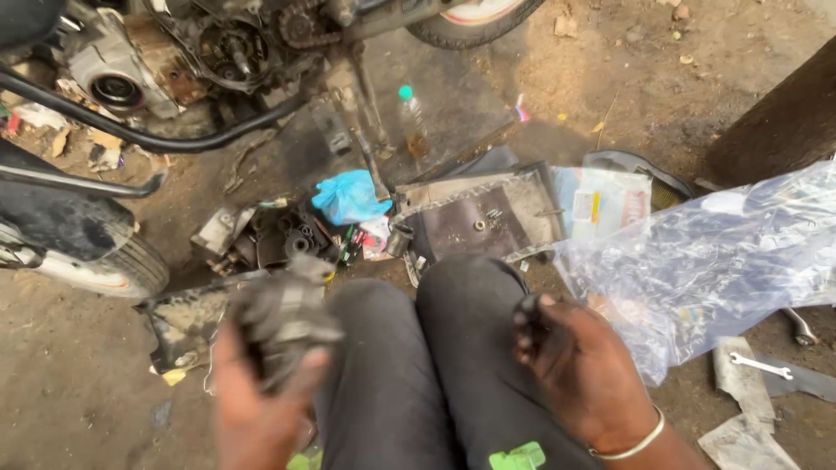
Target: Disassemble and inspect a motorcycle starter motor component.
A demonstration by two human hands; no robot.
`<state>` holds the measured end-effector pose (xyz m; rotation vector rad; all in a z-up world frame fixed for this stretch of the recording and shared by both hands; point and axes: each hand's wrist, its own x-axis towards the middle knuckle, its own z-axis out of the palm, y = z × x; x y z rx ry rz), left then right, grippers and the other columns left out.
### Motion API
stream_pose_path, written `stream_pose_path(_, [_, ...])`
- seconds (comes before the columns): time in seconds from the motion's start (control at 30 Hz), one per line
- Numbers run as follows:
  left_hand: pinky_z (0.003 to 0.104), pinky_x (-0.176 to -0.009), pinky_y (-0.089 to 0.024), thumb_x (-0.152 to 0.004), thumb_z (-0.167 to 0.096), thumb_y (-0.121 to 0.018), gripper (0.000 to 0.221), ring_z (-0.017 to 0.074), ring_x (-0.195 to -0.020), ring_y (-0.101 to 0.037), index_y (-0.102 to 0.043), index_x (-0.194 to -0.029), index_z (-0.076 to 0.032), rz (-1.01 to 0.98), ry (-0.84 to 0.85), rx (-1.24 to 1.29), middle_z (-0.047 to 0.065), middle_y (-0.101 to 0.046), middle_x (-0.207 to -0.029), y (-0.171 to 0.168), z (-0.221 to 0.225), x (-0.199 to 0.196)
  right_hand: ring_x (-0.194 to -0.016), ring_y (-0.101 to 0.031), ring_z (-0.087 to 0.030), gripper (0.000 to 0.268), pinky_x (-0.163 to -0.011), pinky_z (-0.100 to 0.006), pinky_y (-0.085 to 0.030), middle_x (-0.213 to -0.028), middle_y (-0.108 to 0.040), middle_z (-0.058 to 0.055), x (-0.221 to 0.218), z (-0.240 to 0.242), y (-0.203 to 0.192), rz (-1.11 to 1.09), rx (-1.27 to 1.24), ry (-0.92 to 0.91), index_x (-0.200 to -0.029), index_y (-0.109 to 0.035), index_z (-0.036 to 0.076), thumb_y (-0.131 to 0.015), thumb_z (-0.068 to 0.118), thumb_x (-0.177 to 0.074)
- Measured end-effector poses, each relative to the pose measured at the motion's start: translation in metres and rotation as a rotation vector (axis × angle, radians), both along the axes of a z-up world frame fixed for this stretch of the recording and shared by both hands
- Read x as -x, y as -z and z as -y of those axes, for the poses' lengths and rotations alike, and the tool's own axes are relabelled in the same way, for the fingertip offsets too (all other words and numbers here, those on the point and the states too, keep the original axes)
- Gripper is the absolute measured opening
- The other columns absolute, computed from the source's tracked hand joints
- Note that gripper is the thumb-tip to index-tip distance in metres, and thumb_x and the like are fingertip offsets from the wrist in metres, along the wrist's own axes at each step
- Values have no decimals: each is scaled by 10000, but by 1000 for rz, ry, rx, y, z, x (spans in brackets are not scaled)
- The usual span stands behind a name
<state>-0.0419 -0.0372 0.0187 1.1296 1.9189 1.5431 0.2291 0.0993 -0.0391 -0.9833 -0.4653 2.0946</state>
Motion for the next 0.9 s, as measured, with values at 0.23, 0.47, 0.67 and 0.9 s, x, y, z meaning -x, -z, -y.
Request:
stream_pose_path(0.23, [531, -972, -550, -935, -462, -744, 841, 457, -1167, -632, -410, -1537, 21, 978, 264, -486, 277, -612, -1284, -9, 3, -19, -740, -578, -210, 192, -679, -369, -472, -846, -658, -98, 4, 11, -8, 22, -48, 9, -938, -622, 14, -594, 204, -935])
stream_pose_path(0.47, [591, -917, -573, -933, -720, -447, 958, 506, -1166, -641, -397, -1501, 49, 1303, 201, -410, 344, -601, -1321, 36, -3, -61, -914, -699, -178, 165, -799, -328, -551, -923, -737, -77, -3, 39, -20, 335, -896, -258, -1050, -739, 8, -756, 60, -894])
stream_pose_path(0.67, [493, -988, -528, -965, -577, -519, 795, 410, -1287, -597, -437, -1499, 6, 1375, 383, -370, 248, -585, -1422, 51, -11, -81, -735, -726, -170, 241, -629, -288, -574, -853, -677, -30, 28, 45, -47, 600, -1469, -214, -1075, -784, 123, -837, 112, -840])
stream_pose_path(0.9, [503, -1002, -508, -931, -480, -609, 672, 307, -1180, -635, -510, -1416, -24, 1381, 171, -266, 155, -660, -1291, 79, -4, -89, -781, -681, -310, 289, -694, -401, -564, -892, -631, -86, 40, 38, -47, 756, -1693, -172, -1063, -731, 93, -809, 92, -785])
